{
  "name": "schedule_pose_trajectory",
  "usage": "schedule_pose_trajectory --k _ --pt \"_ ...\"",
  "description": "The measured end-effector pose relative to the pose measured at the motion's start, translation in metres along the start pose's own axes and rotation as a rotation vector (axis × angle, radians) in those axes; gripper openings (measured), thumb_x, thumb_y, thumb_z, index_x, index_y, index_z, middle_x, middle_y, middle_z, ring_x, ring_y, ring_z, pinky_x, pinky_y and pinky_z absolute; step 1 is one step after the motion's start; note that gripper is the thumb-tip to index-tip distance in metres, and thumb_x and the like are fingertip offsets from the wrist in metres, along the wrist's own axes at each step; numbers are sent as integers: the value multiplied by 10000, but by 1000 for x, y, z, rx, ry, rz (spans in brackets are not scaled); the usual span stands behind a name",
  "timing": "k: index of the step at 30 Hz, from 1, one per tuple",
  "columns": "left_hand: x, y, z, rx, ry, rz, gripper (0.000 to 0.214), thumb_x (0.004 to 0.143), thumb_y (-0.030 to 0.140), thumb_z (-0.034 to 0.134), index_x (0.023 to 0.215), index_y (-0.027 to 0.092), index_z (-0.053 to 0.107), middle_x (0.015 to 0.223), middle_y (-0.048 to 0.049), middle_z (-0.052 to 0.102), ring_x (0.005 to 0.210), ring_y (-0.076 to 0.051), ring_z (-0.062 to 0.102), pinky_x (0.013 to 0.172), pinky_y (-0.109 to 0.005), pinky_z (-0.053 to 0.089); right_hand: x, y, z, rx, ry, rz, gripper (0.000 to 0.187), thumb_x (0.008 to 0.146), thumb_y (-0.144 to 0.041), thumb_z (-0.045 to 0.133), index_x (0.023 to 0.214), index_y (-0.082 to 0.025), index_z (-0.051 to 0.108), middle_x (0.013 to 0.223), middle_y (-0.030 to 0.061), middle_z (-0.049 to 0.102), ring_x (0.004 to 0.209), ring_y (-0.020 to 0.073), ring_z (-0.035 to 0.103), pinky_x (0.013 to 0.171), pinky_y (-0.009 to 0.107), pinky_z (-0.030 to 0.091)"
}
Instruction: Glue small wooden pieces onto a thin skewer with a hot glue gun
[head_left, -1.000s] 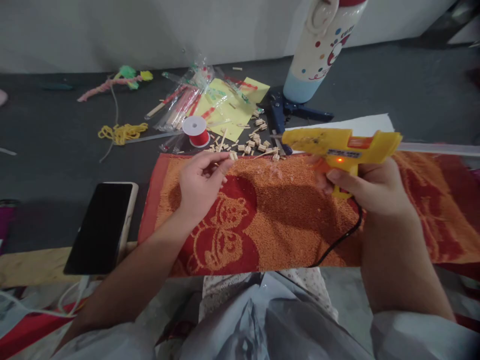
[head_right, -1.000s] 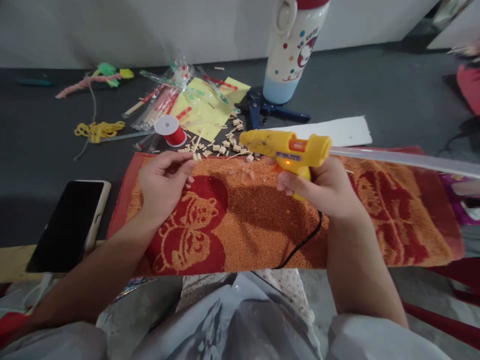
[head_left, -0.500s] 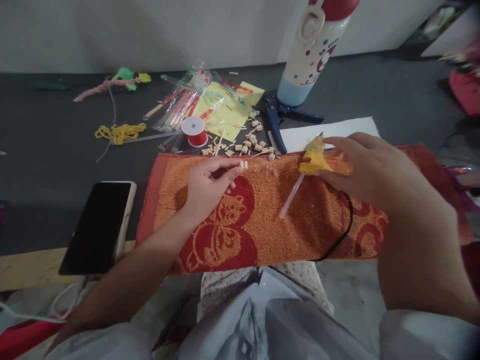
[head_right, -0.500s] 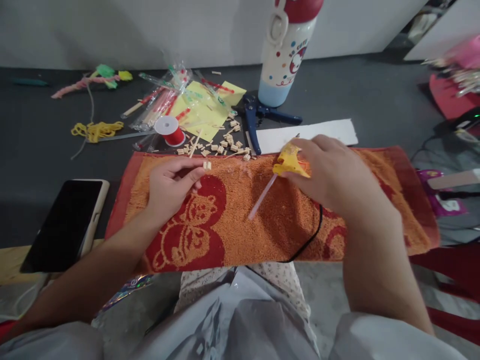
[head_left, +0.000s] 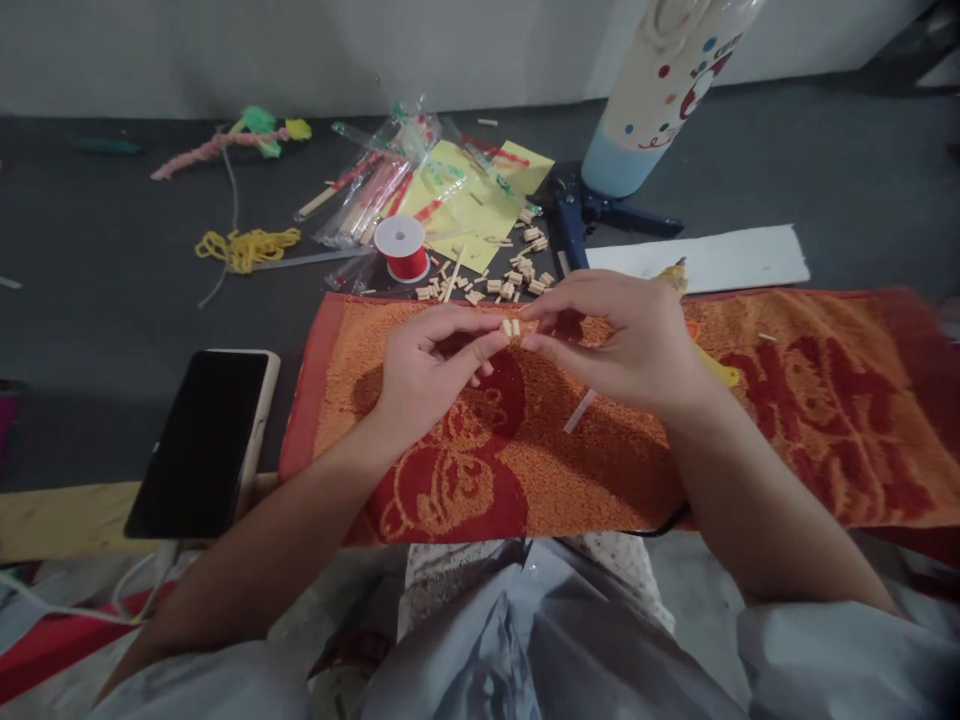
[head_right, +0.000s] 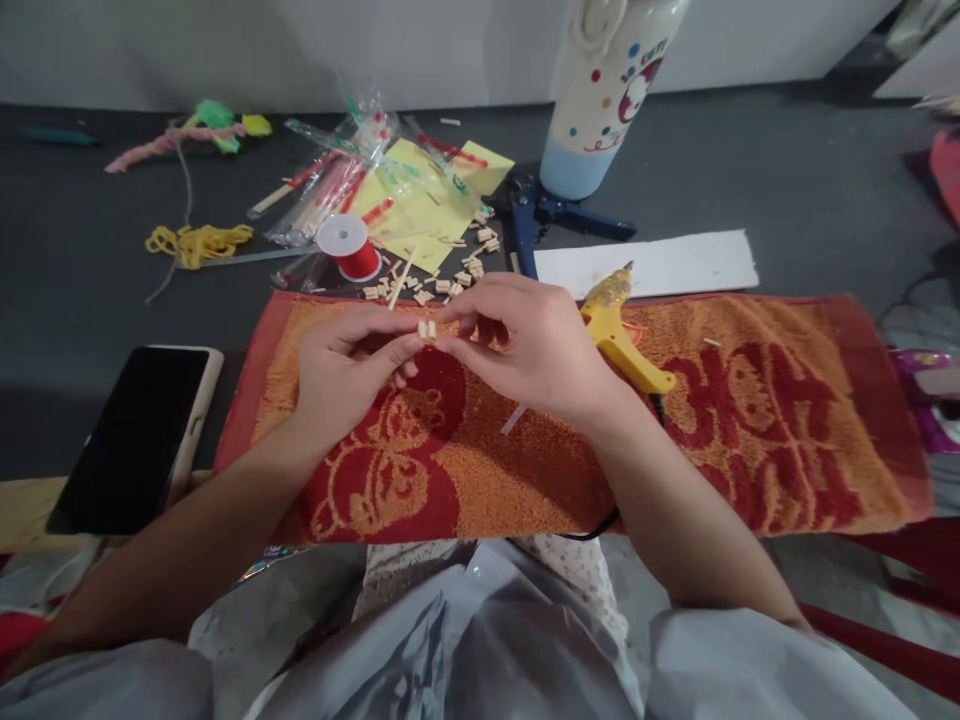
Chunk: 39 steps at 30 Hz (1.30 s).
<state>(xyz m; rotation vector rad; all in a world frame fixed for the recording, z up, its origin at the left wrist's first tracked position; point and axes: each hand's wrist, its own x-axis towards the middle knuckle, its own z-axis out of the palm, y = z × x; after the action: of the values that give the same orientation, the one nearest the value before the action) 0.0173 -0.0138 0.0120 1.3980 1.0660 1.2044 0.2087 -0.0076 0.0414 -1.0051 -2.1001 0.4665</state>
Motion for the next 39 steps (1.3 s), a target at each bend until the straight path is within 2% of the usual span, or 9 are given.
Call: schedule_pose_trajectory --k 9,16,24,30,36,39 --pt "0 -5 -3 96 -42 159 74 760 249 747 822 210 746 737 5 684 490 -61 587 448 -201 475 -3 4 6 31 42 -42 29 834 -216 666 842 -220 694 703 13 685 635 134 624 580 278 505" --pt "-1 0 -3 263 -37 167 28 770 253 737 796 255 745 757 5 712 666 -114 634 620 -257 503 -4 6 8 44 46 -85 69 839 -188 654 849 -239 699 727 19 696 678 144 650 596 285 529" --pt "-1 0 -3 283 -20 177 41 757 241 747 797 250 746 776 -1 727 663 -112 643 602 -249 506 -5 8 11 58 61 -91 66 832 -173 660 847 -229 692 729 28 696 665 141 644 568 271 525" --pt "0 -1 1 66 24 25 56 727 213 759 780 204 744 726 3 702 486 -66 594 430 -197 465 -5 7 11 52 76 -30 36 835 -208 670 842 -223 702 737 23 710 668 137 649 583 273 526" --pt "3 -4 2 -124 -5 -170 103 696 265 790 740 190 735 572 22 652 446 -61 573 396 -165 441 -5 7 12 64 53 33 63 852 -237 651 836 -209 706 731 28 705 663 133 628 585 275 508" --pt "4 -7 1 -168 -27 -264 178 687 332 799 754 181 735 575 16 643 448 -59 563 386 -160 417 -5 8 12 58 29 40 96 865 -262 638 845 -197 706 733 32 701 662 131 620 596 274 507"
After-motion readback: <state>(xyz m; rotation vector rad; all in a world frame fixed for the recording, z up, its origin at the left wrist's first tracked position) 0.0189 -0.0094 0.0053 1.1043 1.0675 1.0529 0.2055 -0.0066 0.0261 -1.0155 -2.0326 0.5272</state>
